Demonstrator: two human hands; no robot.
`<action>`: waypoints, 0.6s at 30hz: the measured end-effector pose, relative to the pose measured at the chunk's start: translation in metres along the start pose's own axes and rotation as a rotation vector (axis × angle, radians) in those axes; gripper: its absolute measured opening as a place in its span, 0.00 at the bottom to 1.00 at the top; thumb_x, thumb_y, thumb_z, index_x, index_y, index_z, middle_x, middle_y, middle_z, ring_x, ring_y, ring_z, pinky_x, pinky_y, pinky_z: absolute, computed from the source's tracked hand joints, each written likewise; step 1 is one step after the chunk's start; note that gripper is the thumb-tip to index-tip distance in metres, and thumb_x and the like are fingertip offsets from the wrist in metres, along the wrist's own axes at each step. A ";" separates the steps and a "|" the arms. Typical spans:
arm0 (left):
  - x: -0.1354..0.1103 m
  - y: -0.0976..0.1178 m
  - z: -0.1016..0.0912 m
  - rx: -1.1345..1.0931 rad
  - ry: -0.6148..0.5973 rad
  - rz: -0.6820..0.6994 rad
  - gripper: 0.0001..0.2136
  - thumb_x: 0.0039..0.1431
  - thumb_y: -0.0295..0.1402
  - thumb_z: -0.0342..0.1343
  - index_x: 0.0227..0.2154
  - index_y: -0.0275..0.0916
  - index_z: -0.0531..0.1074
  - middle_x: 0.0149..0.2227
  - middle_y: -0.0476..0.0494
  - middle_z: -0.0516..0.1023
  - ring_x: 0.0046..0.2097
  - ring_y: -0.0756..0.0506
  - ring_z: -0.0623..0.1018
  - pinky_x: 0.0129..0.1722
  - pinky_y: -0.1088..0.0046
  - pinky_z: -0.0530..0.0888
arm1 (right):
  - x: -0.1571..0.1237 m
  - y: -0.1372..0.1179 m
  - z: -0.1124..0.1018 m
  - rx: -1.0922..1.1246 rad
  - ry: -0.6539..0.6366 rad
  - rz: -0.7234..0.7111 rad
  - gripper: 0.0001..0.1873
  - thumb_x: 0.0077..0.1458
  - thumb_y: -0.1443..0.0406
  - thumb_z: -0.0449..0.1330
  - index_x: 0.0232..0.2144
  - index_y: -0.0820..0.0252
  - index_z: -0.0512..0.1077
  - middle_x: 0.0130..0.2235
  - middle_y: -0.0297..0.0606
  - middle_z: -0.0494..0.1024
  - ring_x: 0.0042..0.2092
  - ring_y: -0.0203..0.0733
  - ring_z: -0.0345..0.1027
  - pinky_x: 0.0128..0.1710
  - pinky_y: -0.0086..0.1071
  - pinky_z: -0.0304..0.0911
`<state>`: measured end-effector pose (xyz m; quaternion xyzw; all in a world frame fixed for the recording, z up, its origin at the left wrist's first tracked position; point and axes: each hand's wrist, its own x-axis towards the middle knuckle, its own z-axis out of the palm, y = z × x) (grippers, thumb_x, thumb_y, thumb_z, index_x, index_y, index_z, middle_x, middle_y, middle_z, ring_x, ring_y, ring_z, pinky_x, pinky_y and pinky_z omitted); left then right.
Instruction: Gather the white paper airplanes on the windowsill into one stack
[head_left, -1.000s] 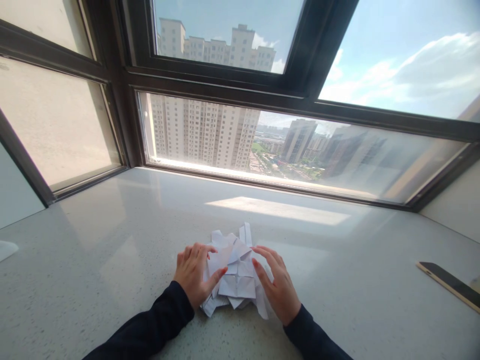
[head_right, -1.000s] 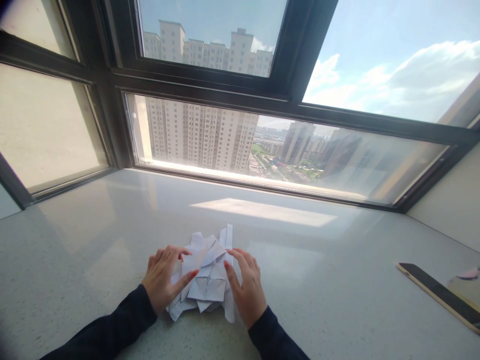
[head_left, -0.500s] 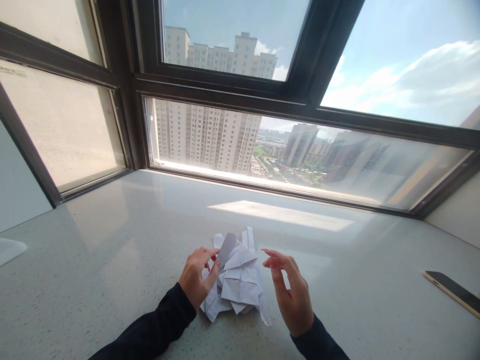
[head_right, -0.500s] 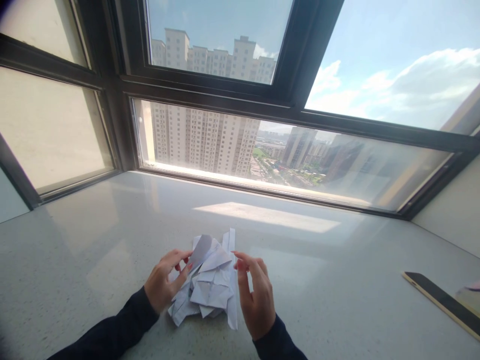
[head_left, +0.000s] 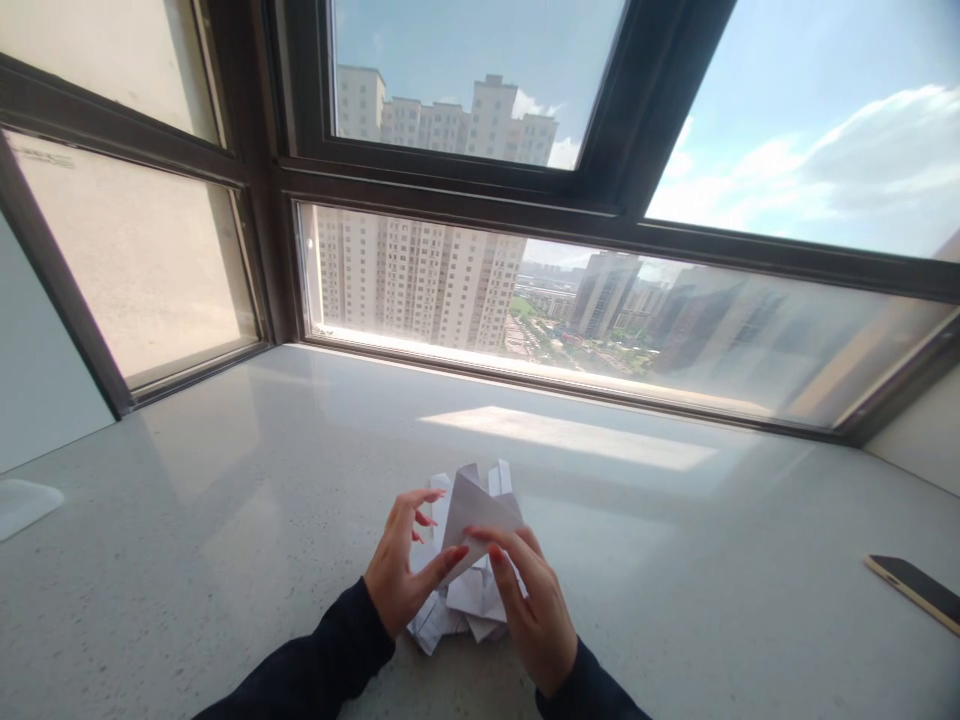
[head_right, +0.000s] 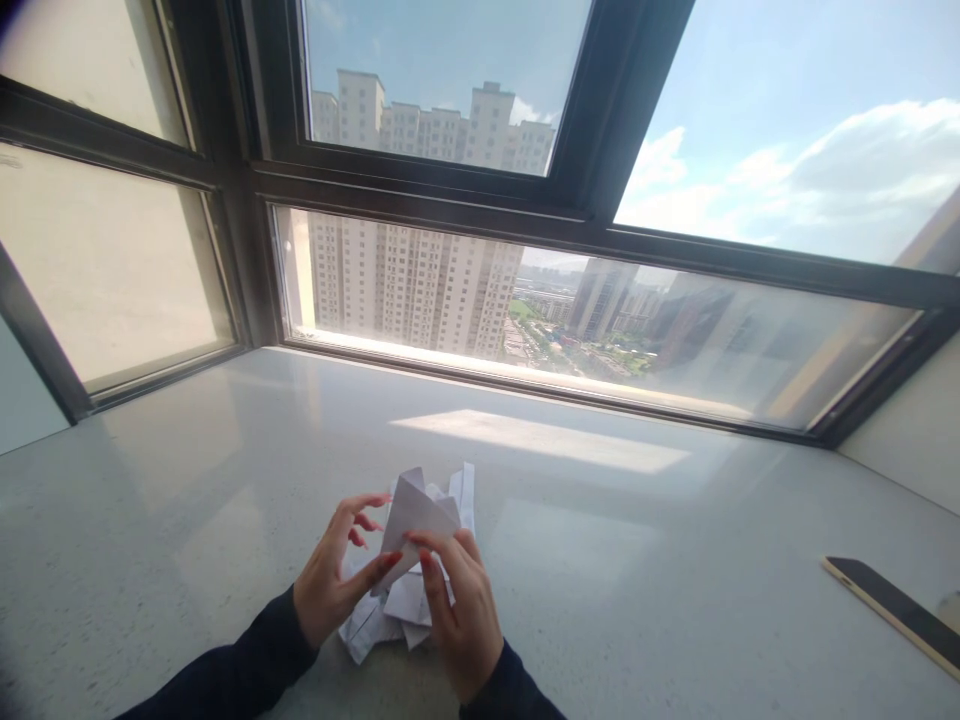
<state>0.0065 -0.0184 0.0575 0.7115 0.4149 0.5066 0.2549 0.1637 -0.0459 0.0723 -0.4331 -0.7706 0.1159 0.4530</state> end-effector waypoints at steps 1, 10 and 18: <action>0.000 0.001 0.001 -0.062 -0.085 -0.056 0.18 0.46 0.38 0.53 0.41 0.36 0.63 0.37 0.41 0.71 0.32 0.47 0.70 0.29 0.73 0.67 | -0.001 -0.001 0.000 -0.002 -0.020 -0.024 0.13 0.54 0.68 0.44 0.39 0.56 0.64 0.36 0.37 0.72 0.39 0.40 0.62 0.37 0.33 0.57; 0.006 -0.006 0.007 -0.628 0.019 -0.481 0.18 0.41 0.46 0.54 0.24 0.33 0.68 0.22 0.42 0.76 0.26 0.45 0.74 0.27 0.72 0.69 | 0.005 0.027 -0.007 -0.393 0.249 0.163 0.22 0.49 0.58 0.51 0.46 0.59 0.57 0.38 0.41 0.69 0.40 0.45 0.59 0.39 0.40 0.51; 0.009 -0.011 0.007 -0.610 0.012 -0.509 0.17 0.42 0.45 0.53 0.24 0.34 0.64 0.20 0.45 0.74 0.17 0.51 0.70 0.18 0.76 0.65 | 0.008 0.060 -0.005 -0.236 0.145 0.433 0.23 0.44 0.58 0.54 0.43 0.58 0.59 0.25 0.30 0.69 0.26 0.38 0.61 0.36 0.39 0.52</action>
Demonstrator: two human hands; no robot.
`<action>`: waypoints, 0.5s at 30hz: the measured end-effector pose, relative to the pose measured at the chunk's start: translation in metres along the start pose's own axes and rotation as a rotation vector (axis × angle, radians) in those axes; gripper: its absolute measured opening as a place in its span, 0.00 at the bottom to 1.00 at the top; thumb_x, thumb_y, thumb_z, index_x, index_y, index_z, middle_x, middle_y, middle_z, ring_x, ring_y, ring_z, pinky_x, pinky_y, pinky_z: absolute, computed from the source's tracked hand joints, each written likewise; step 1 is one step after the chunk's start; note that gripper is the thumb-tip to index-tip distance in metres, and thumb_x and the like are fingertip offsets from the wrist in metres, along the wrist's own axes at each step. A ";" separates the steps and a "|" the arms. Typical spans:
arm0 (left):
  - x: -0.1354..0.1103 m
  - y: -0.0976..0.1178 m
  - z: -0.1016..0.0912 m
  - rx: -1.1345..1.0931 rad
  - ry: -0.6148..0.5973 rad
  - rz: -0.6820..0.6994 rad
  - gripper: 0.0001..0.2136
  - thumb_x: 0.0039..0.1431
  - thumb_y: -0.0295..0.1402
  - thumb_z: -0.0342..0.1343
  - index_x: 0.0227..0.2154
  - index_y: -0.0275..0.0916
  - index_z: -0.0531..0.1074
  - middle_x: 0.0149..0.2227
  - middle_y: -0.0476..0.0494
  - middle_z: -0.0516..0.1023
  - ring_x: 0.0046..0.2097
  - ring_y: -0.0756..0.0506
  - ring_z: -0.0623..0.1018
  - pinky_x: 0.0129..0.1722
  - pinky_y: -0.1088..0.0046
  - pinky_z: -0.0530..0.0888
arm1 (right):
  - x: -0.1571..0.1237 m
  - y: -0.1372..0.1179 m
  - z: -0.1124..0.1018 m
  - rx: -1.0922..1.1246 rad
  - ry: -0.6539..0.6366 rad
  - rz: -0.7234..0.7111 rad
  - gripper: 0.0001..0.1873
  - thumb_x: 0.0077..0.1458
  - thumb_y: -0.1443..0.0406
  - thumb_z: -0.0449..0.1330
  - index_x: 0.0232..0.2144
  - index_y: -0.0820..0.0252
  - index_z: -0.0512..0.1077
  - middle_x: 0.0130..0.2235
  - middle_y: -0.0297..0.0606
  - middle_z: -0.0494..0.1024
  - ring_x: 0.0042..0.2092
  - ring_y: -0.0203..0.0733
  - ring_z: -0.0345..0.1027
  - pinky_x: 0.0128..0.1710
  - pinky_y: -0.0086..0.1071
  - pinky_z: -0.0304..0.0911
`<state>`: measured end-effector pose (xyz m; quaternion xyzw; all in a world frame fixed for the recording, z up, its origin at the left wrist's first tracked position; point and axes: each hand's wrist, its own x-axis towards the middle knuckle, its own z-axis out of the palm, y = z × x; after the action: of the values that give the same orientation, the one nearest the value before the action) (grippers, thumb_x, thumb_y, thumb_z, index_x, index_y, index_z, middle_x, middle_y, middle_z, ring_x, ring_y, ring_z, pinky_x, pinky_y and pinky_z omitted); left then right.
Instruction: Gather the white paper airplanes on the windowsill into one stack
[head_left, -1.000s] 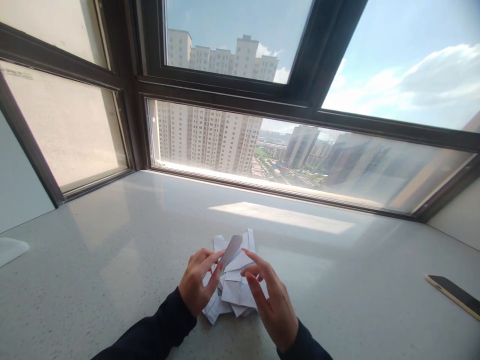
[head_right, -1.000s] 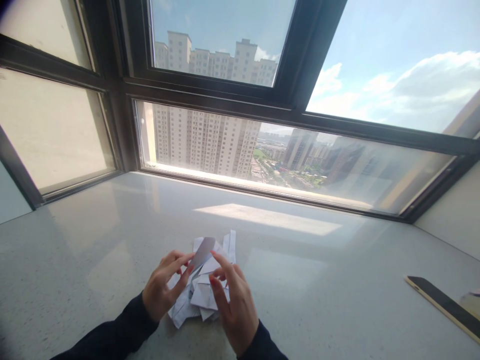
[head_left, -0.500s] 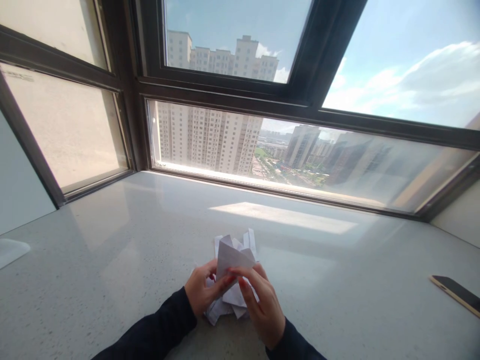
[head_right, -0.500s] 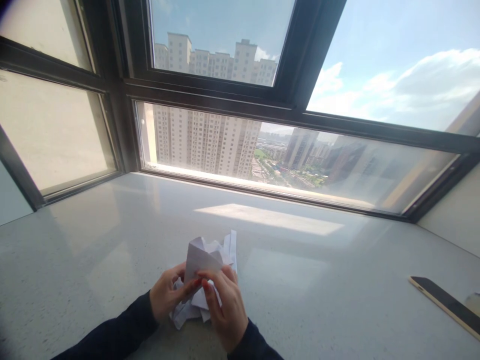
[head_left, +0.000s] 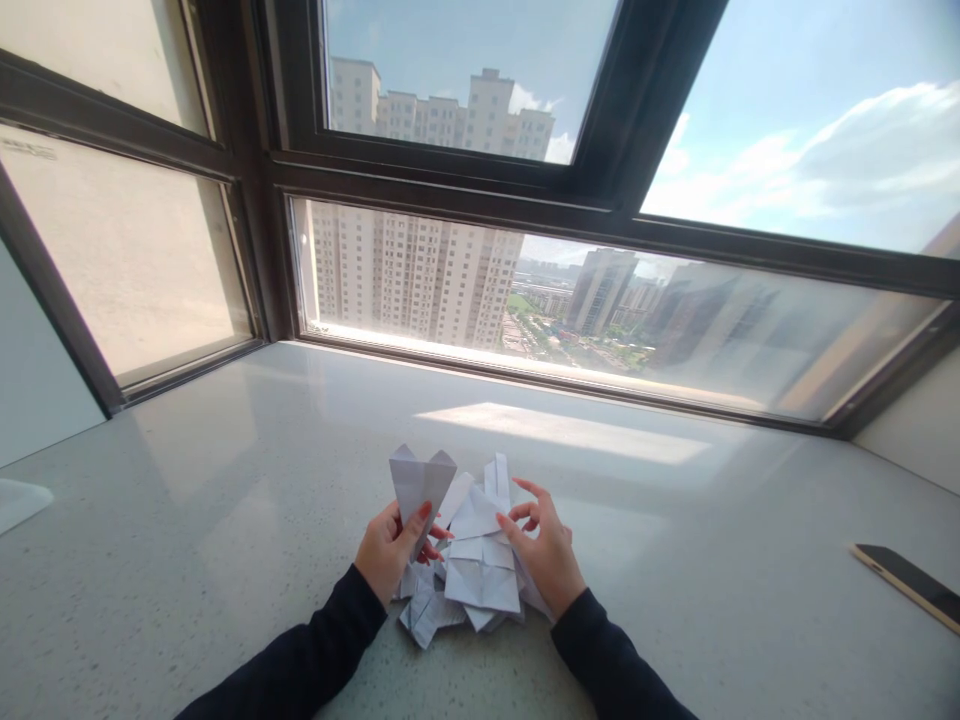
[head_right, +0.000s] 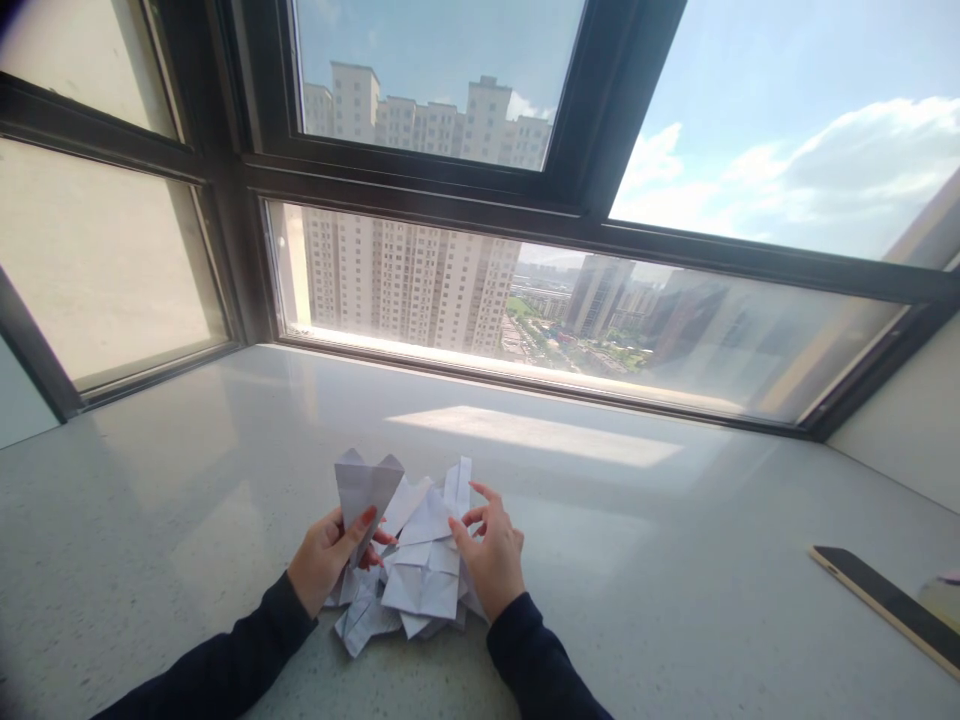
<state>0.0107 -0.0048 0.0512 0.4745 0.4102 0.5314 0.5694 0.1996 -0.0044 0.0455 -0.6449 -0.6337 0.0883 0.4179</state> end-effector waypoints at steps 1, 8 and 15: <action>0.000 0.000 0.000 0.016 0.005 0.014 0.16 0.43 0.45 0.53 0.24 0.34 0.65 0.20 0.45 0.74 0.17 0.51 0.69 0.17 0.77 0.64 | 0.000 0.000 -0.001 0.046 -0.001 0.005 0.22 0.44 0.59 0.54 0.43 0.58 0.59 0.24 0.30 0.69 0.25 0.37 0.61 0.35 0.38 0.53; 0.002 -0.002 -0.002 0.008 0.053 0.027 0.15 0.44 0.45 0.51 0.23 0.34 0.63 0.22 0.46 0.73 0.18 0.54 0.66 0.17 0.79 0.61 | 0.001 -0.011 -0.016 0.395 0.371 -0.016 0.13 0.48 0.62 0.51 0.39 0.58 0.62 0.30 0.34 0.64 0.32 0.38 0.61 0.33 0.35 0.59; -0.001 0.002 0.000 -0.062 0.028 0.060 0.17 0.44 0.47 0.50 0.24 0.36 0.60 0.16 0.55 0.64 0.15 0.57 0.58 0.14 0.81 0.55 | -0.017 -0.032 -0.017 0.666 0.212 -0.147 0.13 0.50 0.65 0.52 0.40 0.55 0.58 0.32 0.33 0.66 0.26 0.33 0.63 0.21 0.29 0.62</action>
<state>0.0104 -0.0055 0.0532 0.4611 0.3871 0.5673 0.5619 0.1834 -0.0317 0.0699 -0.4316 -0.5682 0.1923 0.6737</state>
